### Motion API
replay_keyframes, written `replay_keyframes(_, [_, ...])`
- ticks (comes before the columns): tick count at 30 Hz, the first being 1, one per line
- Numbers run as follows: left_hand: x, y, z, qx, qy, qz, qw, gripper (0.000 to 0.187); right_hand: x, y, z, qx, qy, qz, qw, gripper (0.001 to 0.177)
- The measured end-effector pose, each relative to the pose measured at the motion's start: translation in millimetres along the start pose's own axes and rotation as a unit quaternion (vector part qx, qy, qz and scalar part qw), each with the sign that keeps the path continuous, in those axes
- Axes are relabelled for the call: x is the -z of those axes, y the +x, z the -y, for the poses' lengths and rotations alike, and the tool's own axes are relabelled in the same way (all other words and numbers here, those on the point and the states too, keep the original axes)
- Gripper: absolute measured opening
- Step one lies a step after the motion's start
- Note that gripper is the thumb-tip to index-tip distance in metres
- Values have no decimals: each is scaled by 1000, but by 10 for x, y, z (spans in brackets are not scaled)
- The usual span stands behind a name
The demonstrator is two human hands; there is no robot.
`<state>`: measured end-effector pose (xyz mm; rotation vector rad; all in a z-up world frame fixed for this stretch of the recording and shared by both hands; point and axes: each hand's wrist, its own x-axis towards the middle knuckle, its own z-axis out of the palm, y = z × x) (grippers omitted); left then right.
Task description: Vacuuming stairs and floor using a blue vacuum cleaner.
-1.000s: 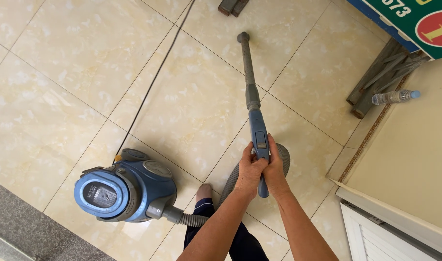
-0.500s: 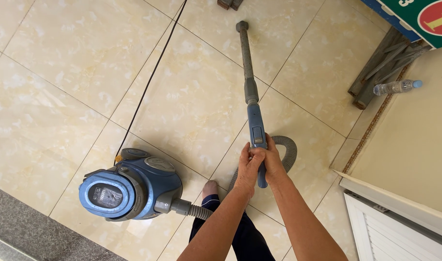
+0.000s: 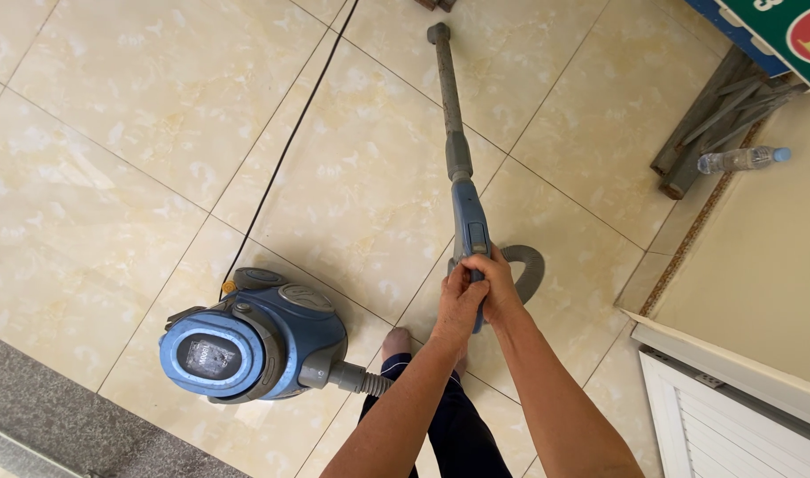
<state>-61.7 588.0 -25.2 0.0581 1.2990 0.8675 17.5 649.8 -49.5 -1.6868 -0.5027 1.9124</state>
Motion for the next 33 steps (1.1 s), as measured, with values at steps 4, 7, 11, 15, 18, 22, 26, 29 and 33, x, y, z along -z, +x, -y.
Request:
replay_keyframes(4, [166, 136, -61, -9, -17, 5, 1000, 69, -217, 118, 88, 18, -17, 13, 1000, 39])
replay_keyframes(7, [199, 163, -102, -20, -18, 7, 1000, 72, -299, 149, 165, 13, -43, 17, 999, 41])
replay_keyframes(11, [190, 98, -176, -16, -20, -7, 1000, 75, -391, 114, 224, 3, -75, 2, 997, 43])
replay_keyframes(15, [197, -57, -226, -17, -11, -7, 1000, 60, -303, 100, 85, 13, -59, 14, 998, 42])
replay_keyframes(18, [201, -53, 144, -62, -10, -2, 998, 44, -127, -16, -41, 4, -48, 25, 999, 41])
replay_keyframes(22, [53, -377, 262, -76, -20, -1, 997, 38, 93, -325, -127, -3, -60, 33, 998, 43])
replay_keyframes(26, [-91, -813, 6, 40, -8, -16, 999, 44, 103, -732, -1, -47, -95, 28, 994, 44])
replay_keyframes(29, [-164, -1011, 68, 71, -7, -24, 997, 47, 171, -923, 37, -64, -130, 38, 989, 46])
replay_keyframes(33, [-237, -1160, 230, 51, -18, -28, 998, 47, 271, -1083, 23, -66, -170, 54, 982, 50])
